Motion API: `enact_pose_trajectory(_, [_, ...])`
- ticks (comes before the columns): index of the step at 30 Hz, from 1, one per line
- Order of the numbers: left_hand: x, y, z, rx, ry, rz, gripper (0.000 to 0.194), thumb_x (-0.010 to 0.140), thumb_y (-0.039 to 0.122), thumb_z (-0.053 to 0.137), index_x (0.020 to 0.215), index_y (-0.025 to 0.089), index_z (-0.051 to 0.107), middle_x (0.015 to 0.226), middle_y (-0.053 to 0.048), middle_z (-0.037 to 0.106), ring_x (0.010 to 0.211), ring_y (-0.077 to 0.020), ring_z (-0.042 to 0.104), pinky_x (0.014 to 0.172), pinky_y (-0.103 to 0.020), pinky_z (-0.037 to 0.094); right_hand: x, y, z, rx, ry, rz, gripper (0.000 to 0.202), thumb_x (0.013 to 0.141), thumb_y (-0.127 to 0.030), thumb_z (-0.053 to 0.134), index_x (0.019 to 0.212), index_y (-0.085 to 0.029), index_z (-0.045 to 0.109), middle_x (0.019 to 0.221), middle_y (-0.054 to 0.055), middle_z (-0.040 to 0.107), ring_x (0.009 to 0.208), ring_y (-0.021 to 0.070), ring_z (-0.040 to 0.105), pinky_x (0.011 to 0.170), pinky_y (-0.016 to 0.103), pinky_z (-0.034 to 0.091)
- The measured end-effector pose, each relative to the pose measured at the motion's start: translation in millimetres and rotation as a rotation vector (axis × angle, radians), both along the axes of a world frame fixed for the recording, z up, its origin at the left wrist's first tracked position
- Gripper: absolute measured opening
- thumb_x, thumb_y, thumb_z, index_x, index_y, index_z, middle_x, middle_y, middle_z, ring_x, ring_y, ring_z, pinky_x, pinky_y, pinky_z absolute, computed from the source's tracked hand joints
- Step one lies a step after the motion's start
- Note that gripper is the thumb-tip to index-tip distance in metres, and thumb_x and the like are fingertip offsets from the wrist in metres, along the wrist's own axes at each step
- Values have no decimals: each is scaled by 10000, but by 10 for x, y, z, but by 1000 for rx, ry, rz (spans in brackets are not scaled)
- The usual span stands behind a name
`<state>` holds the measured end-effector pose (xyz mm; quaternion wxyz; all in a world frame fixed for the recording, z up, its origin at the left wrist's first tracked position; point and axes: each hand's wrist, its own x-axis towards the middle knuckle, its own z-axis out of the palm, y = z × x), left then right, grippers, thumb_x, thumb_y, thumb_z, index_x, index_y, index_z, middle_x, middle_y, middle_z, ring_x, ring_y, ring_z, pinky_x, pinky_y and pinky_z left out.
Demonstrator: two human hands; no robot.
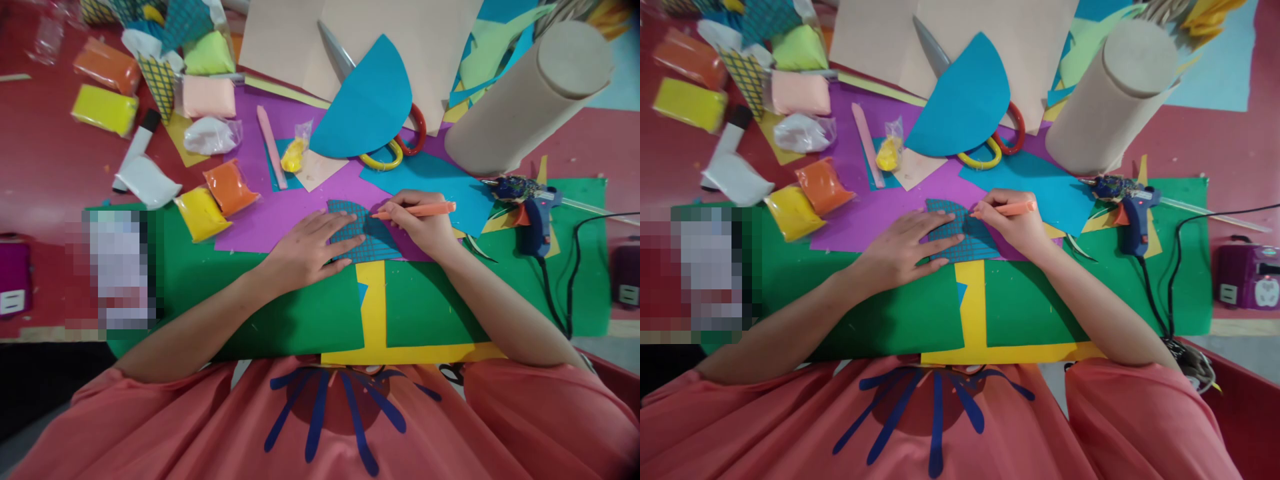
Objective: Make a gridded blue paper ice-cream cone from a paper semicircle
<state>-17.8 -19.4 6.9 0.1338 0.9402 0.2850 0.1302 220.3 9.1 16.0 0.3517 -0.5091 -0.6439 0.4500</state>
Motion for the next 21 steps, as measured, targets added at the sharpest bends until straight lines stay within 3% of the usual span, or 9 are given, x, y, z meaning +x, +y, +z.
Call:
enact_pose_trajectory(13, [4, -7, -1, 22, 3, 0, 377, 980, 332, 465, 1325, 226, 577, 1407, -144, 529, 1295, -283, 510, 1066, -484, 431, -15, -1, 27, -12, 26, -14, 213, 758, -222, 612, 551, -179, 640, 583, 9, 667, 546, 116, 595, 506, 236, 445])
enact_pose_trajectory(21, [9, -16, -39, 44, 41, 126, 405, 990, 338, 440, 1371, 233, 528, 1455, -152, 482, 1338, -302, 476, 1101, -538, 371, 8, -17, -31, -17, 60, -75, 209, 845, -300, 613, 707, -169, 701, 595, -1, 652, 522, 92, 563, 488, 236, 423])
